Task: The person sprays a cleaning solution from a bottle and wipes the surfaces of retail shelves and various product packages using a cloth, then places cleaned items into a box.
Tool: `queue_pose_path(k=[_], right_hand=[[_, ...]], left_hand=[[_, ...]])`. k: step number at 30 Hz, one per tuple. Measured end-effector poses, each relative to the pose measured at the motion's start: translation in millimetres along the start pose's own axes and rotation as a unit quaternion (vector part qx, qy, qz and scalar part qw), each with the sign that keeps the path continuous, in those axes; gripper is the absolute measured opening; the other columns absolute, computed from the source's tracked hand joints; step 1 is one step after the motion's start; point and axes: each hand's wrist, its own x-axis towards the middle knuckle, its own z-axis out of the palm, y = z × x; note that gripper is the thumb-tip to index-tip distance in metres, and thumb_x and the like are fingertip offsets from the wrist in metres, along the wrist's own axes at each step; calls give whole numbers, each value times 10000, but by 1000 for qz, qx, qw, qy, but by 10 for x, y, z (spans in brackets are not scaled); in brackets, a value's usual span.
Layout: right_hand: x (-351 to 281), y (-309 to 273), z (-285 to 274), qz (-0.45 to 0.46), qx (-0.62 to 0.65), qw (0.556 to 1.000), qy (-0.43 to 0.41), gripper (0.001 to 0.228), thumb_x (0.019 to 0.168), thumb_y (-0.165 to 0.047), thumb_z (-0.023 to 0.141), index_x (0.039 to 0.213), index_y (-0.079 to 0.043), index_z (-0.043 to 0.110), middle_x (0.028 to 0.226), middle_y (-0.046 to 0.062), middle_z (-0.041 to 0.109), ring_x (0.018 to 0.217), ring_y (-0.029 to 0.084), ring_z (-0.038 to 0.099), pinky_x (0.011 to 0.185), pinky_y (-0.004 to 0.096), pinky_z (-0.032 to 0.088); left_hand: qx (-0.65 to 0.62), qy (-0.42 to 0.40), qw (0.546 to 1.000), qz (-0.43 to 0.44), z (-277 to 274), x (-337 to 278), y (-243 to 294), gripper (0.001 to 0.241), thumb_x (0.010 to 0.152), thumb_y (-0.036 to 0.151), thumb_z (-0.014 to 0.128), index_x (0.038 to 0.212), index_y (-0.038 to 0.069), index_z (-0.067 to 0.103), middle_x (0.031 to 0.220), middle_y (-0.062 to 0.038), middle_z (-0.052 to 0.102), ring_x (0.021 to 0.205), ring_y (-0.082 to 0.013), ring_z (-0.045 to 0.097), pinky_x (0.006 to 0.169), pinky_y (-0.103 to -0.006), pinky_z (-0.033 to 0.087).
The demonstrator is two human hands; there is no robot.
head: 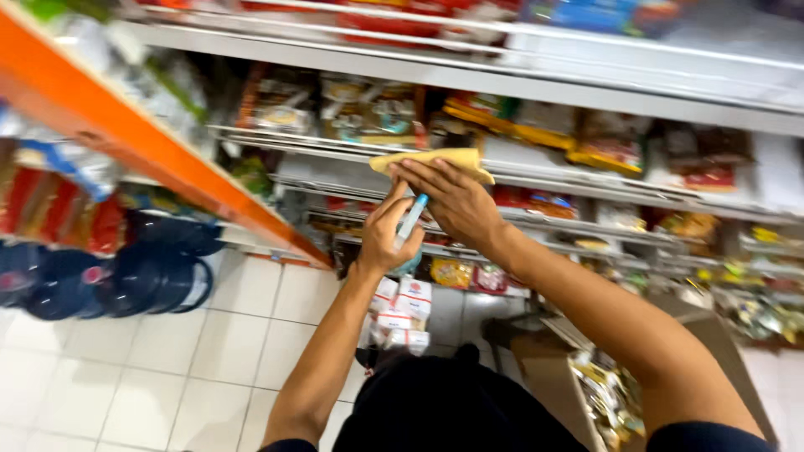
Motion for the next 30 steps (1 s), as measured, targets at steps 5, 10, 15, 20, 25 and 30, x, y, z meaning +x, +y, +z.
queue_pose_path(k=[5,10,15,20,25,30], right_hand=[[-1035,358,95,49,43,993,-97,467,882,-287,564,1290,-104,703,1729,7,237,1577,171,183,1257,445,116],[-1822,629,284,96,13,995,-12,585,954,-246,539,1538,-214,554,1717,-21,261,1570,159,242,1240,483,182],[-1826,569,531,114,92,988,-51,651,916,-277,573,1551,-179,473,1691,-18,258,1541,183,253,1195,545,205],[-1220,260,624,95,99,990,30,682,971,-301,565,1621,-158,419,1723,-19,233,1567,178,238,1236,501,168],[-197,-110,597,50,145,987,57,711,991,-330,527,1647,-99,378,1756,-22,188,1607,158,165,1291,454,73],[934,-389,353,-15,-62,993,100,781,924,-343,522,1648,-137,313,1728,2,168,1586,144,86,1269,437,-13]], left_hand=[[-36,-58,996,64,836,87,378,336,797,41,656,1111,-79,647,1480,-386,469,1435,-509,456,1183,-469,449],[-60,-113,988,91,1405,142,664,352,796,47,655,1127,-74,658,1508,-385,443,1446,-500,433,1216,-498,398],[-92,-110,988,65,1286,103,679,308,806,48,652,1089,-74,637,1518,-359,459,1459,-498,451,1219,-482,412],[-55,-86,994,38,678,107,504,250,823,49,646,1047,-58,613,1544,-361,430,1443,-478,480,1167,-455,475],[4,-40,999,-25,-107,76,247,304,811,50,652,1096,-54,628,1566,-356,403,1320,-473,579,1013,-437,548],[28,5,995,-91,-907,13,-116,309,822,64,652,1110,-43,616,1587,-373,372,1221,-469,636,910,-411,570]])
